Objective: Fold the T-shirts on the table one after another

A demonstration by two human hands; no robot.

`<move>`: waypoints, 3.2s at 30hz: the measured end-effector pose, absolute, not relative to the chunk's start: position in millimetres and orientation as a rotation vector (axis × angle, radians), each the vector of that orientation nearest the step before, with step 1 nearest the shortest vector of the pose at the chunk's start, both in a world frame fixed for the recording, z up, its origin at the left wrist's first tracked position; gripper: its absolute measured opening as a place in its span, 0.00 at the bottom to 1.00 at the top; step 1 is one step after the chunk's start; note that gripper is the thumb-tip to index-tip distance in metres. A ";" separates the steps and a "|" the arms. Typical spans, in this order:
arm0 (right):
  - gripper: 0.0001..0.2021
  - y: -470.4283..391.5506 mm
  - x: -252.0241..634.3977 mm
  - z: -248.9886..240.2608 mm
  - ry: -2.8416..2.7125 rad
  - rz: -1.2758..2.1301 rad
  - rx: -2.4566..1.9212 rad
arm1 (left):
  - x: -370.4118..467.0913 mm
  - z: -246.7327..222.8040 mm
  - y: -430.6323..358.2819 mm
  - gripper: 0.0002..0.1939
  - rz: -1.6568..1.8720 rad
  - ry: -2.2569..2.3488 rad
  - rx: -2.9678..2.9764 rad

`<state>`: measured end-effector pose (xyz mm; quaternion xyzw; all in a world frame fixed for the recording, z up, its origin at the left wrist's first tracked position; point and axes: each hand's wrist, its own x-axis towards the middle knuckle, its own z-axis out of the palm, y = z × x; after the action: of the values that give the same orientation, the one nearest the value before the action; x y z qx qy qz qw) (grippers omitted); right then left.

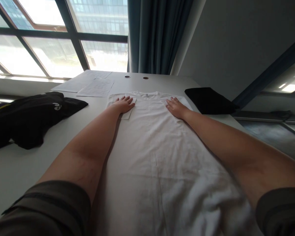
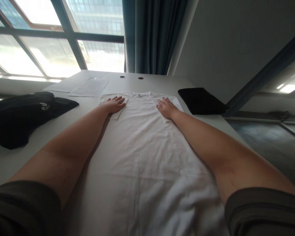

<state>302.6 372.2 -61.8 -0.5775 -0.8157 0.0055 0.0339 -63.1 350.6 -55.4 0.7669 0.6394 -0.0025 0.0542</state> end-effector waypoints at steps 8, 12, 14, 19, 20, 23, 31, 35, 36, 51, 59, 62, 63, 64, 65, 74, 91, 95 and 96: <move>0.37 175.8 366.5 -60.6 -2.625 0.278 -1.598 | -63.4 -54.4 349.6 0.38 0.006 1.953 2.321; 0.34 102.0 392.0 -60.8 -2.535 0.332 -1.652 | -60.1 -50.9 341.0 0.35 0.060 1.998 2.346; 0.33 88.8 395.3 -59.9 -2.525 0.320 -1.684 | -54.6 -45.7 332.1 0.33 0.134 2.085 2.368; 0.33 91.2 387.9 -53.9 -2.638 0.199 -1.657 | -27.7 -21.8 286.8 0.26 0.190 2.258 2.509; 0.33 92.0 386.5 -53.0 -2.661 0.170 -1.644 | -21.3 -17.1 270.2 0.24 0.147 2.209 2.577; 0.33 92.7 386.2 -52.8 -2.700 0.113 -1.634 | -5.6 -11.7 199.2 0.22 0.125 2.013 2.777; 0.31 71.8 385.1 -43.7 -2.751 0.025 -1.458 | -32.3 -44.4 -23.0 0.30 0.188 1.533 2.856; 0.32 13.6 370.7 -35.4 -2.895 0.058 -0.961 | -52.0 -46.3 -85.7 0.31 0.183 1.619 2.921; 0.33 -1.7 368.4 -35.8 -2.904 0.090 -0.909 | -53.9 -45.8 -97.1 0.33 0.195 1.606 2.946; 0.36 -64.2 441.4 -35.4 -2.912 0.233 -0.982 | -74.0 -52.6 -127.1 0.36 0.302 1.625 2.985; 0.35 -68.3 447.9 -31.6 -2.935 0.360 -0.989 | -82.4 -62.7 -150.3 0.32 0.254 1.882 2.801; 0.36 -68.0 451.7 -34.9 -2.917 0.350 -0.996 | -92.4 -70.4 -160.1 0.31 0.235 2.093 2.613; 0.36 -67.8 452.6 -35.7 -2.914 0.342 -0.997 | -96.2 -73.1 -162.8 0.32 0.234 2.147 2.560; 0.36 -67.8 453.0 -36.3 -2.908 0.334 -1.000 | -100.0 -75.7 -165.2 0.32 0.235 2.183 2.523; 0.35 -68.0 453.0 -36.5 -2.901 0.326 -1.011 | -103.8 -78.2 -167.2 0.33 0.240 2.200 2.506; 0.32 -88.8 470.9 -39.8 -2.800 0.315 -1.236 | -144.0 -91.1 -187.3 0.37 0.266 2.082 2.596; 0.34 -75.7 350.8 -46.6 -2.814 0.192 -1.169 | 55.4 -23.3 -94.5 0.41 0.139 1.095 2.728; 0.36 -78.8 369.8 -42.4 -2.834 0.287 -1.168 | 51.7 -30.4 -99.1 0.41 0.178 0.950 2.709; 0.35 -78.9 373.9 -41.7 -2.827 0.289 -1.183 | 49.1 -29.5 -99.2 0.41 0.181 0.944 2.705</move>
<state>373.9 -78.9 -41.7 -0.3842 -0.9179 0.0940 0.0316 49.1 -99.2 -29.5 0.9337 0.3257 0.0626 0.1349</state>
